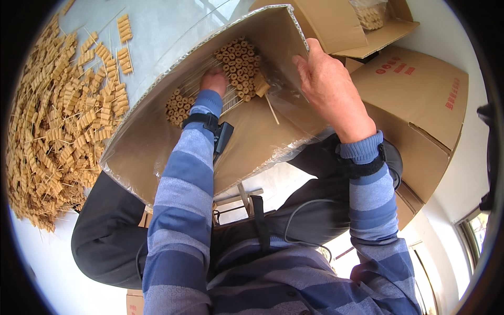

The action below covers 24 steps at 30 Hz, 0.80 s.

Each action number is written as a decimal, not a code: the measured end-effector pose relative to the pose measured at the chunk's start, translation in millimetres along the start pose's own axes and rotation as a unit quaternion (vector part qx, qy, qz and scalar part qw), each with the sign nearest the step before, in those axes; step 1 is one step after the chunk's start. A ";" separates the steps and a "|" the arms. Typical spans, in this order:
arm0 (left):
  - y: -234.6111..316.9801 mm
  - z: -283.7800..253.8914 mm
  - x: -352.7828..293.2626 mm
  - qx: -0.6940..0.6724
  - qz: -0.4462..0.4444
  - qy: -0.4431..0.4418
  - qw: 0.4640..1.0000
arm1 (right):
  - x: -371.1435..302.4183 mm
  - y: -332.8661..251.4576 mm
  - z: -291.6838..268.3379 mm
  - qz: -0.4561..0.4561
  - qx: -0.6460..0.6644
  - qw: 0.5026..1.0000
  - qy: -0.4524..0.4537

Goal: The person sits on the floor and threads small cylindrical snack pieces onto wooden skewers. They repeatedly pick up skewers, insert snack pieces, and place the completed skewers into a cardboard box.

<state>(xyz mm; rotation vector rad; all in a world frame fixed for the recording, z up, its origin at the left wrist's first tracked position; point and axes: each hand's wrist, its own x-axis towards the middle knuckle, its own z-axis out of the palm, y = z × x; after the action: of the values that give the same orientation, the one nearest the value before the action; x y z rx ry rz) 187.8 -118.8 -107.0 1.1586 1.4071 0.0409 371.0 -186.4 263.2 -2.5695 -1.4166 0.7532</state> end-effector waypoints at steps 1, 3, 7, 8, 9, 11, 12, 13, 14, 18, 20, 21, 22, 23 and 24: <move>1.4 5.5 2.0 0.063 0.021 -0.021 0.998 | -0.1 0.7 -0.4 -0.015 0.005 1.000 0.012; 8.6 9.0 -0.5 0.222 0.111 -0.041 0.968 | 0.4 2.4 -1.1 -0.015 0.014 1.000 0.006; 40.0 -3.4 -24.8 0.217 0.157 -0.113 0.957 | 2.5 4.8 -0.5 -0.027 0.012 0.999 0.011; 50.4 -3.1 -32.8 0.150 0.122 -0.110 0.975 | 3.0 5.4 -0.6 -0.018 0.011 1.000 0.009; 60.5 -2.5 -40.4 0.081 0.088 -0.103 0.987 | 3.6 7.0 -1.6 -0.018 0.014 1.000 0.008; 73.1 0.0 -60.1 0.023 0.010 -0.034 0.999 | 1.8 8.3 -2.4 -0.014 0.026 1.000 0.003; 78.3 -2.2 -65.9 0.237 0.078 -0.115 0.962 | 1.3 9.0 -3.1 -0.014 0.036 0.999 0.003; 81.6 -6.2 -69.3 0.457 0.089 -0.203 0.861 | 1.3 8.5 -2.7 -0.014 0.046 0.999 0.003; 83.0 -8.7 -71.3 0.632 0.142 -0.260 0.716 | 1.0 8.0 -2.3 -0.011 0.047 0.999 -0.004; 68.2 0.1 -78.6 0.187 -0.130 -0.226 0.947 | -0.1 6.0 -1.7 -0.006 0.048 0.999 -0.012; 62.9 10.3 -77.0 -0.043 -0.264 -0.158 0.950 | -0.6 5.1 -2.5 -0.015 0.048 0.999 -0.007; 60.9 12.2 -77.7 -0.061 -0.269 -0.154 0.949 | -0.7 4.7 -2.8 -0.019 0.046 0.999 -0.005; 62.1 13.7 -78.5 -0.083 -0.265 -0.161 0.947 | -0.3 4.2 -3.4 -0.021 0.047 0.999 -0.003; 65.4 13.7 -80.1 -0.104 -0.260 -0.166 0.945 | -0.3 3.9 -3.8 -0.021 0.041 0.999 -0.004; 70.1 11.8 -84.1 -0.105 -0.265 -0.168 0.944 | -0.3 3.5 -4.1 -0.018 0.037 0.999 -0.009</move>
<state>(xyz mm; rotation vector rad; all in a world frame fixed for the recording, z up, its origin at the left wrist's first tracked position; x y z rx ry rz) 216.8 -144.5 -4.0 0.5507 1.3270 -0.3644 375.5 -188.0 265.7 -2.4808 -1.4092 0.8088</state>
